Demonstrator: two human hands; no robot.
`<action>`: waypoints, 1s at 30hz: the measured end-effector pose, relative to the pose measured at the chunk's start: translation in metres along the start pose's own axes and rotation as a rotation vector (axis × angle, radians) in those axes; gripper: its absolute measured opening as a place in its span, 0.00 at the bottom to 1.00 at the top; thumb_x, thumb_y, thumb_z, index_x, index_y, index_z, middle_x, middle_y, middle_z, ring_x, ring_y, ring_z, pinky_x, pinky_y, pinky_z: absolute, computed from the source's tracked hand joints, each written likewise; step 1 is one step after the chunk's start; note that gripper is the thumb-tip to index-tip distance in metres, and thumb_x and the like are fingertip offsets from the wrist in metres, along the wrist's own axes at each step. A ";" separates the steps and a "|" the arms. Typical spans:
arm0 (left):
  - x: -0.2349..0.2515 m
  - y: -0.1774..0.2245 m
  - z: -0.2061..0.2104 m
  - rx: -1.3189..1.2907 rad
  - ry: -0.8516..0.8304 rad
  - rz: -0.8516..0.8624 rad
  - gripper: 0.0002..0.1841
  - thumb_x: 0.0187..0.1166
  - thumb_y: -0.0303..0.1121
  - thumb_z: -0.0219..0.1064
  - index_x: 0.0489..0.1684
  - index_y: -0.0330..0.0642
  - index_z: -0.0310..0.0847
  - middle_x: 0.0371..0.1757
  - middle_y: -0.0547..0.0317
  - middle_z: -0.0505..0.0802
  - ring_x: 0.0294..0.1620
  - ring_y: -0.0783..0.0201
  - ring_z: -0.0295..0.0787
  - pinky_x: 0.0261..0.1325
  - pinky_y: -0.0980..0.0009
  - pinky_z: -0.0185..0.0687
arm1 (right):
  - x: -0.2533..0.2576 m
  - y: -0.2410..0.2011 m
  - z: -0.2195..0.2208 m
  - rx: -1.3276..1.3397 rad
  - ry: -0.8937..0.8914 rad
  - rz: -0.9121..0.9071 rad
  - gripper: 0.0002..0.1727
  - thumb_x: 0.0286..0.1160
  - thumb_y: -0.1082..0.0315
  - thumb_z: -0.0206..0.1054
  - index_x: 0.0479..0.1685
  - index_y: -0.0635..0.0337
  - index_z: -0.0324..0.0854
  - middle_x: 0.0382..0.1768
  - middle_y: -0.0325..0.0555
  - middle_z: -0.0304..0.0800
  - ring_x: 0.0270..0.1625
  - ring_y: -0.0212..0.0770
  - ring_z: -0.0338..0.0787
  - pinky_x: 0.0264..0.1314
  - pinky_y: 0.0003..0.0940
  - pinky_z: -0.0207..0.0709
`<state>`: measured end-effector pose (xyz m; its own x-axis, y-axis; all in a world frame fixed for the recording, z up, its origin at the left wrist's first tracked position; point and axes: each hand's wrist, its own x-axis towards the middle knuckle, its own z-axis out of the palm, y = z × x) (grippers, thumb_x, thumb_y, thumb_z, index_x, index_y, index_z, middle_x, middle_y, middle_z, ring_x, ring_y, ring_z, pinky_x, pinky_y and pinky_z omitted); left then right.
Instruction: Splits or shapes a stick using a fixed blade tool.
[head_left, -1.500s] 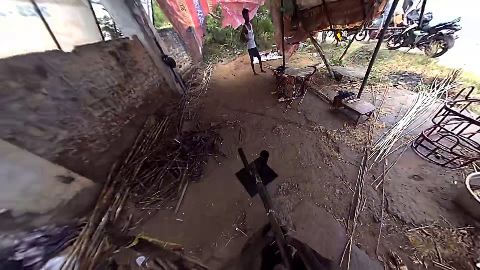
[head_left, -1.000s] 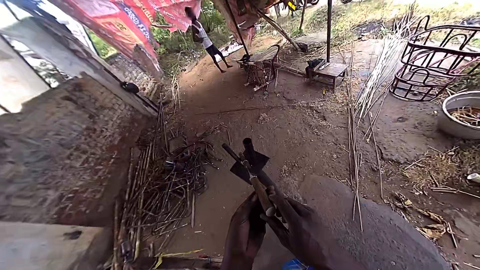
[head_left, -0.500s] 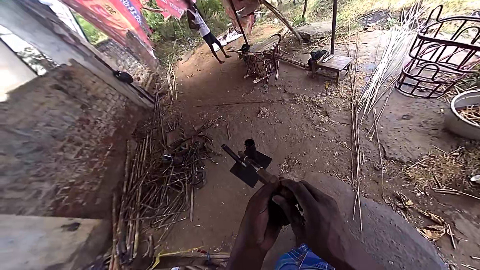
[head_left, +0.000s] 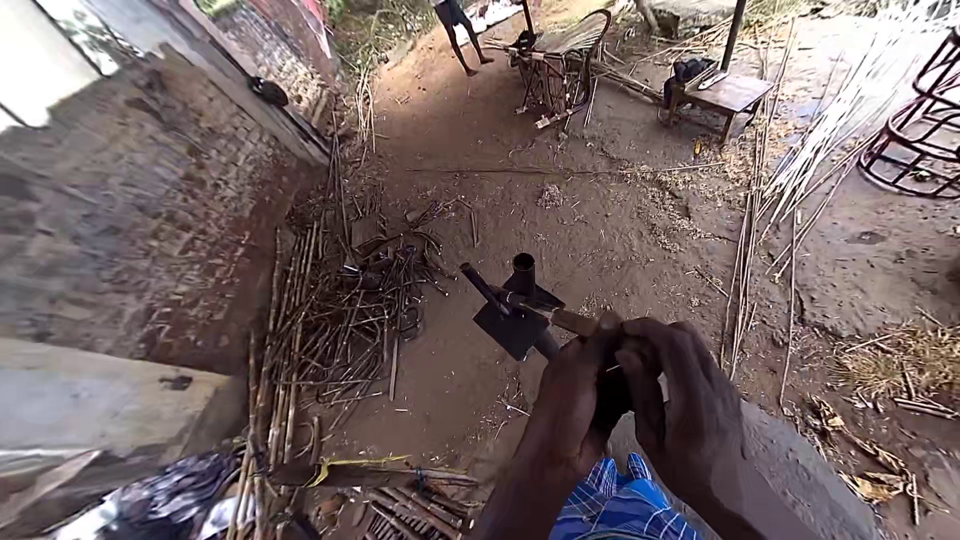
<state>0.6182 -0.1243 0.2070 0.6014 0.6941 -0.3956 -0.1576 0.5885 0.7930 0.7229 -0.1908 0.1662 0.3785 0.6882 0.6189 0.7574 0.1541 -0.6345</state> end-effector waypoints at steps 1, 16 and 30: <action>-0.005 -0.006 -0.016 -0.048 0.031 0.000 0.21 0.89 0.53 0.58 0.52 0.43 0.84 0.40 0.54 0.91 0.36 0.66 0.90 0.42 0.68 0.91 | -0.013 -0.004 0.005 0.005 -0.039 -0.007 0.21 0.87 0.56 0.59 0.67 0.60 0.79 0.43 0.44 0.83 0.40 0.39 0.85 0.38 0.36 0.83; -0.015 -0.007 -0.049 -0.168 0.183 0.133 0.23 0.94 0.47 0.46 0.60 0.38 0.81 0.51 0.45 0.92 0.47 0.59 0.93 0.48 0.62 0.92 | -0.020 -0.010 0.041 -0.119 -0.162 -0.045 0.17 0.81 0.59 0.65 0.62 0.58 0.84 0.28 0.41 0.87 0.28 0.41 0.89 0.28 0.38 0.83; 0.025 -0.038 -0.020 0.227 0.240 0.305 0.28 0.86 0.66 0.52 0.57 0.51 0.81 0.38 0.61 0.89 0.36 0.68 0.86 0.40 0.65 0.86 | 0.001 0.024 0.022 0.009 -0.365 0.020 0.22 0.75 0.64 0.69 0.69 0.54 0.83 0.39 0.42 0.93 0.36 0.43 0.93 0.38 0.49 0.88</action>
<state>0.6233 -0.1204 0.1578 0.3506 0.9143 -0.2028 -0.1079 0.2545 0.9610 0.7296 -0.1705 0.1414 0.1776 0.8985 0.4014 0.7463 0.1430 -0.6501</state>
